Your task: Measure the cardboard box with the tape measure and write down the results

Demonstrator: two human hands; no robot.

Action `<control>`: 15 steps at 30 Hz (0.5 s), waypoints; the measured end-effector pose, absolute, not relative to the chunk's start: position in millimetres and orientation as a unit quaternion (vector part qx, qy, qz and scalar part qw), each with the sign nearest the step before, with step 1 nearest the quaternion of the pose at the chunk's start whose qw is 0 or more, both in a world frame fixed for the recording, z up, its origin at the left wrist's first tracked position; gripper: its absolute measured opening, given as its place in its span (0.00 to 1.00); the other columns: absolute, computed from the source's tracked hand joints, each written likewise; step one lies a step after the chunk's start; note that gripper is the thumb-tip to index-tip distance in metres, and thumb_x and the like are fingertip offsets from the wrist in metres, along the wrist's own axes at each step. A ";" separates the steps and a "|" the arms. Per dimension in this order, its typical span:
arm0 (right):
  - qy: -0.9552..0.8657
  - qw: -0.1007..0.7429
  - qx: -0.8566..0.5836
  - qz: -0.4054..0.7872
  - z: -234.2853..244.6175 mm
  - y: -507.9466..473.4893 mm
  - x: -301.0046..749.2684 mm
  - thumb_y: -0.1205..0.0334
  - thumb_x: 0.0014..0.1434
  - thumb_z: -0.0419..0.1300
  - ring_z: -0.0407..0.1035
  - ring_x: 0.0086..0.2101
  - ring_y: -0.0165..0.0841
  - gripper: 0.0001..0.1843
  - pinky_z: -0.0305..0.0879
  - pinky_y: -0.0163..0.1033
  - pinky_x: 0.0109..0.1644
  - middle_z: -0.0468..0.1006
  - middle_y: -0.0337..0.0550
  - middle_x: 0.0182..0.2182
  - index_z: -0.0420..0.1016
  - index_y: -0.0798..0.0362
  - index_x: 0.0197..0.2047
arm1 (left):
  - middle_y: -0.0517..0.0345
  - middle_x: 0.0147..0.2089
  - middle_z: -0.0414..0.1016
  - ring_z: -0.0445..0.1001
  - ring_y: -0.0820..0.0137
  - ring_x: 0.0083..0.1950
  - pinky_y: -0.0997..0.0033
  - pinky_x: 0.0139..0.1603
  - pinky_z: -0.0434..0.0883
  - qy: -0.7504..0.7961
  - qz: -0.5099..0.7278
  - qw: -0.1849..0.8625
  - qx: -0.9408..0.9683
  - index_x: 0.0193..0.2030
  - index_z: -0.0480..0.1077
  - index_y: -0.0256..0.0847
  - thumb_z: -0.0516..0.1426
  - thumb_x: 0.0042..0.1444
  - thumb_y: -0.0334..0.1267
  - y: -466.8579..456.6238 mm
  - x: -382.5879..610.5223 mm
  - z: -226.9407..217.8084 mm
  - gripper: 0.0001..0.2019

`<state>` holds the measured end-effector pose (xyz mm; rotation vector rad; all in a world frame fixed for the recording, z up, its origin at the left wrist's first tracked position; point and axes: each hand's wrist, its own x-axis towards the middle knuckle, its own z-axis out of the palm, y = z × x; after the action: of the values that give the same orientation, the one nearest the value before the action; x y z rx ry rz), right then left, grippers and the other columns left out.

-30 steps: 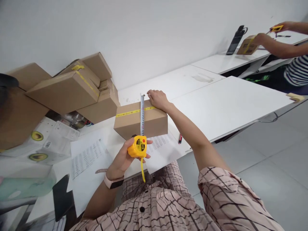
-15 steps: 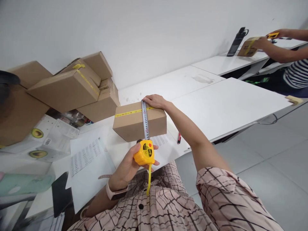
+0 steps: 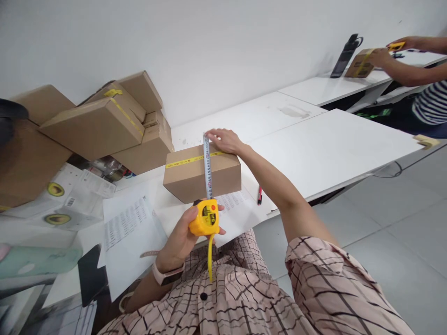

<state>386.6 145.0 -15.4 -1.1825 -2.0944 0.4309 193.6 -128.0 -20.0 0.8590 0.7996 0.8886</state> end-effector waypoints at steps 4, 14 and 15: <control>-0.631 0.525 -0.530 0.214 -24.0 126.6 425.5 0.28 0.68 0.34 0.76 0.49 0.42 0.45 0.70 0.48 0.55 0.82 0.51 0.50 0.77 0.52 0.58 | 0.47 0.69 0.66 0.83 0.61 0.42 0.66 0.31 0.82 0.424 0.579 0.515 0.469 0.59 0.66 0.48 0.69 0.52 0.51 -130.8 149.0 -31.2 0.30; -0.680 0.393 -0.433 0.442 -36.7 62.7 429.6 0.28 0.59 0.59 0.75 0.52 0.47 0.40 0.74 0.54 0.57 0.81 0.52 0.55 0.74 0.49 0.63 | 0.57 0.46 0.75 0.83 0.65 0.37 0.67 0.33 0.82 0.478 0.615 0.449 0.438 0.51 0.68 0.46 0.69 0.49 0.51 -77.0 90.8 -49.3 0.26; -0.692 0.406 -0.406 0.438 -35.9 62.1 427.7 0.30 0.58 0.62 0.74 0.54 0.48 0.42 0.73 0.56 0.59 0.79 0.52 0.57 0.71 0.49 0.66 | 0.58 0.45 0.74 0.83 0.65 0.37 0.67 0.34 0.82 0.474 0.620 0.433 0.451 0.51 0.67 0.46 0.69 0.49 0.50 -74.9 91.8 -48.6 0.26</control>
<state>427.7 62.1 -35.9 -1.0241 -1.7444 1.1050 91.8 -74.9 -48.6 1.1236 1.1807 1.5459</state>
